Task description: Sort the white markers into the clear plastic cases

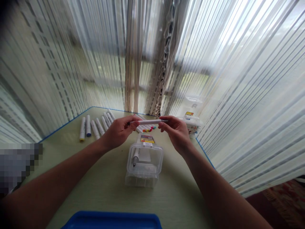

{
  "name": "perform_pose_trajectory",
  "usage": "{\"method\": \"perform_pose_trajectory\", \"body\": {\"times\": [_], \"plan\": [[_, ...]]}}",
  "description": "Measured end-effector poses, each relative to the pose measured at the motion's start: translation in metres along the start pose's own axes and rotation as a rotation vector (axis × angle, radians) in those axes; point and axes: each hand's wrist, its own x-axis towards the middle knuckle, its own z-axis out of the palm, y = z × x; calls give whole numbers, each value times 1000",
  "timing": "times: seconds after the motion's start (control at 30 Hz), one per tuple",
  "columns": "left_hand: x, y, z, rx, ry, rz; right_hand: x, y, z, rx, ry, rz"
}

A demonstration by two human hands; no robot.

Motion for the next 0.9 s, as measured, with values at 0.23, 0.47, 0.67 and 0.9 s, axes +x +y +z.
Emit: {"method": "perform_pose_trajectory", "body": {"times": [0.23, 0.47, 0.67, 0.9], "plan": [[0, 3, 4, -227, 6, -73, 1, 0, 1, 50, -9, 38], [0, 18, 6, -707, 58, -176, 0, -3, -3, 147, -52, 88], [-2, 24, 4, -759, 44, -188, 0, -6, -2, 184, -25, 104], [-3, 24, 5, -716, 46, -165, 1, -6, -3, 193, -36, 93]]}}
